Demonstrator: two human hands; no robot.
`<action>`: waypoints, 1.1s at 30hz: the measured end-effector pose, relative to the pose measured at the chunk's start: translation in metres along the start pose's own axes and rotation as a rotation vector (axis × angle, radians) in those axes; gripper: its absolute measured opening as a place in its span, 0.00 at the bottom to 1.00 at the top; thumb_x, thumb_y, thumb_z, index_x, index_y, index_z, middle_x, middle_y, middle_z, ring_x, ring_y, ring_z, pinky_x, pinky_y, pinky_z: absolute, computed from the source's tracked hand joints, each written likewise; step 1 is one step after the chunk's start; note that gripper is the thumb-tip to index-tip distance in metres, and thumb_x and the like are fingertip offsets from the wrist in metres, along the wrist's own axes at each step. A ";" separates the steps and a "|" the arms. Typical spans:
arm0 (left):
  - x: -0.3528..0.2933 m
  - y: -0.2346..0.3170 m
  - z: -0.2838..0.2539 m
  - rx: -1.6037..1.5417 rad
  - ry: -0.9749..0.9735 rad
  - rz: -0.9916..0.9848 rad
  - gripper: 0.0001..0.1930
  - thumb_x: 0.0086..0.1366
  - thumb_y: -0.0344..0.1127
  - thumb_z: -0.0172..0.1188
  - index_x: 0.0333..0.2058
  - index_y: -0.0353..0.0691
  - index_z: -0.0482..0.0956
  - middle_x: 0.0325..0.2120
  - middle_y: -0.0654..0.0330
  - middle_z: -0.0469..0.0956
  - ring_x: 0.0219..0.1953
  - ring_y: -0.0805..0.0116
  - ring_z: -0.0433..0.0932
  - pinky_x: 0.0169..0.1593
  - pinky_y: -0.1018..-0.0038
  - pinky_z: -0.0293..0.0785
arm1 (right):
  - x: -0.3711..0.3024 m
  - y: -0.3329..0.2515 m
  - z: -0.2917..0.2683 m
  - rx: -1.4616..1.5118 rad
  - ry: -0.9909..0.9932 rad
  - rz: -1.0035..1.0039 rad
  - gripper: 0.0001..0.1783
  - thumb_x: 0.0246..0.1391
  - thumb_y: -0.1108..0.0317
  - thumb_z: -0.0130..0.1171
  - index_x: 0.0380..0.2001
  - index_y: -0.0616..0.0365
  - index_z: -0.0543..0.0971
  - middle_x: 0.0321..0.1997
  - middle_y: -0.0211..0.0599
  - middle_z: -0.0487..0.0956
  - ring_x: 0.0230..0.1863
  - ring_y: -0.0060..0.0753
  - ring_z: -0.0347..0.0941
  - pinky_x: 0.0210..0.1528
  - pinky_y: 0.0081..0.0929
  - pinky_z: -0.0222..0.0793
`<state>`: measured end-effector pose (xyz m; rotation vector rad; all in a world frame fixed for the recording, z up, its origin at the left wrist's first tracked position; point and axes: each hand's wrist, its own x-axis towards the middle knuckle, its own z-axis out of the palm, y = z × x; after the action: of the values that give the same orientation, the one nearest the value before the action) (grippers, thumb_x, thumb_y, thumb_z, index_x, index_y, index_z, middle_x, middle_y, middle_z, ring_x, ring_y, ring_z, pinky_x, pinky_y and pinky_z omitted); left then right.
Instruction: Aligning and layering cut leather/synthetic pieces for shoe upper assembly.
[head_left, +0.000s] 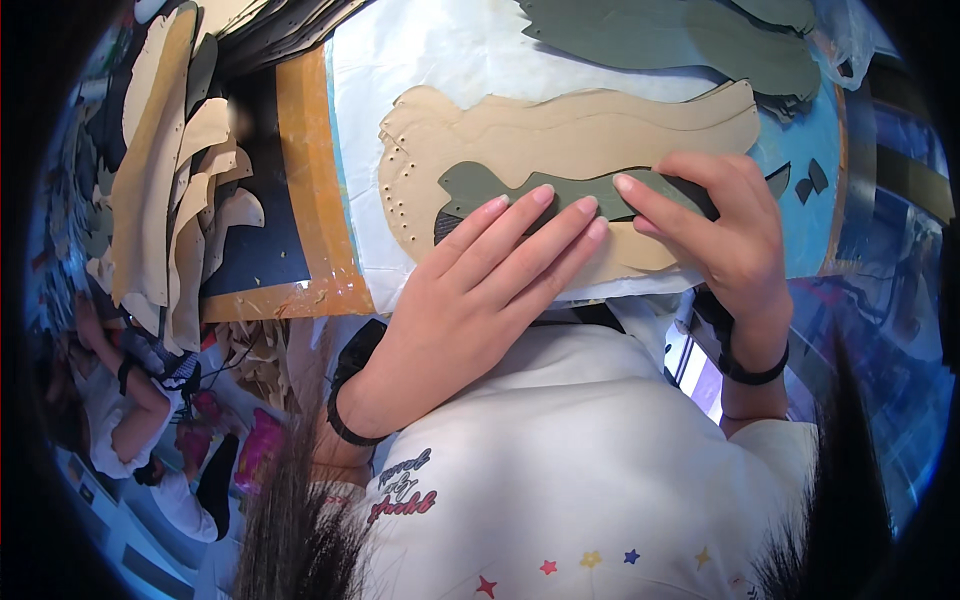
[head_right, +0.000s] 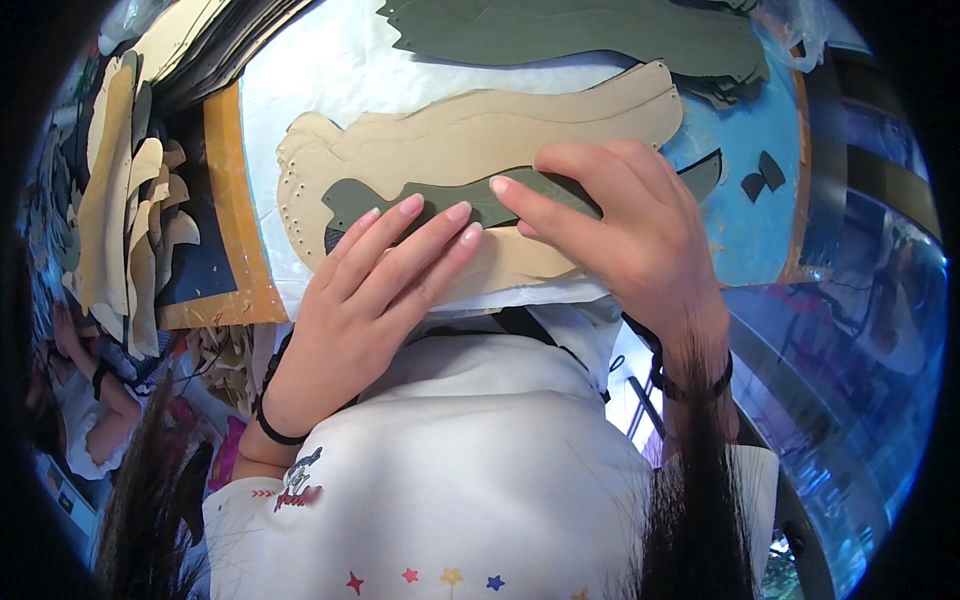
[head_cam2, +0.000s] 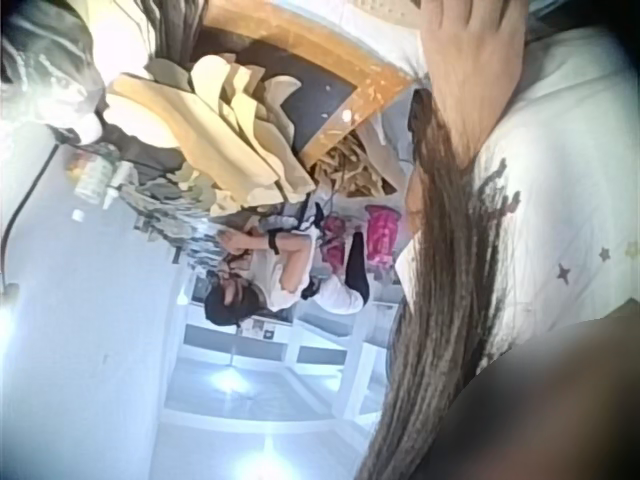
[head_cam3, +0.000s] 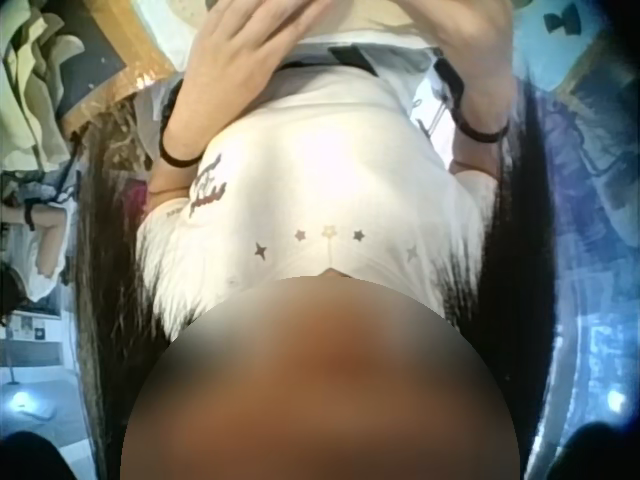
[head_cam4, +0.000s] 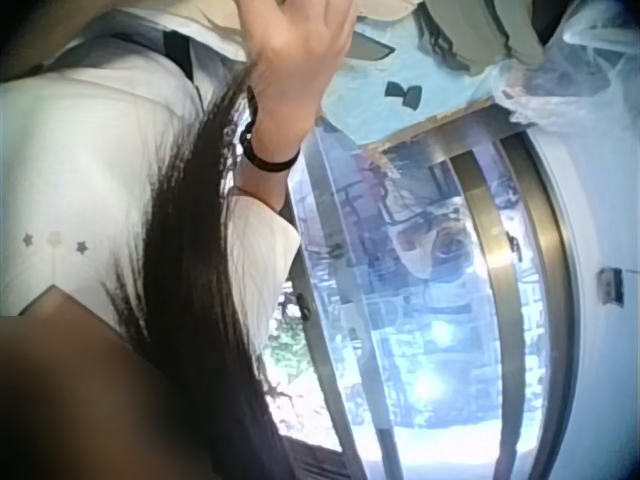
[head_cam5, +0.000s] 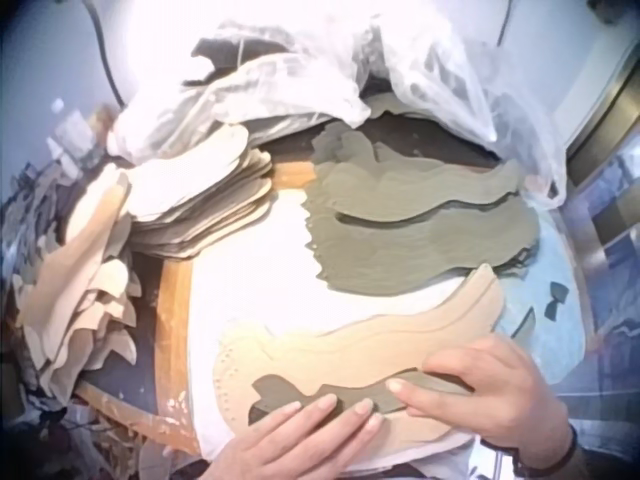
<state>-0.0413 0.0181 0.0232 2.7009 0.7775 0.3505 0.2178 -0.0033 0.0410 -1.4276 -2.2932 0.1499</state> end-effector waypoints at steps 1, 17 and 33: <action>0.001 0.000 -0.001 -0.011 -0.005 0.006 0.27 0.63 0.29 0.59 0.62 0.43 0.79 0.68 0.66 0.69 0.70 0.60 0.66 0.69 0.61 0.69 | 0.001 0.000 0.000 0.000 0.006 -0.004 0.24 0.37 0.69 0.75 0.44 0.48 0.90 0.43 0.31 0.81 0.42 0.37 0.77 0.42 0.33 0.72; 0.004 -0.005 -0.003 -0.075 -0.067 0.065 0.30 0.63 0.30 0.57 0.66 0.40 0.74 0.72 0.61 0.63 0.73 0.56 0.63 0.71 0.59 0.67 | 0.011 0.011 -0.003 0.178 -0.073 0.046 0.19 0.43 0.65 0.75 0.43 0.49 0.90 0.42 0.33 0.81 0.42 0.39 0.76 0.42 0.34 0.72; 0.016 -0.001 -0.009 -0.080 -0.124 0.088 0.27 0.63 0.29 0.55 0.62 0.32 0.73 0.73 0.57 0.63 0.74 0.56 0.62 0.73 0.61 0.64 | 0.004 0.017 -0.004 0.055 -0.026 0.062 0.28 0.40 0.61 0.78 0.50 0.46 0.88 0.41 0.31 0.80 0.35 0.35 0.74 0.36 0.32 0.71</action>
<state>-0.0310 0.0294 0.0334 2.6577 0.5986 0.2256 0.2322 0.0079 0.0400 -1.4777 -2.2485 0.2492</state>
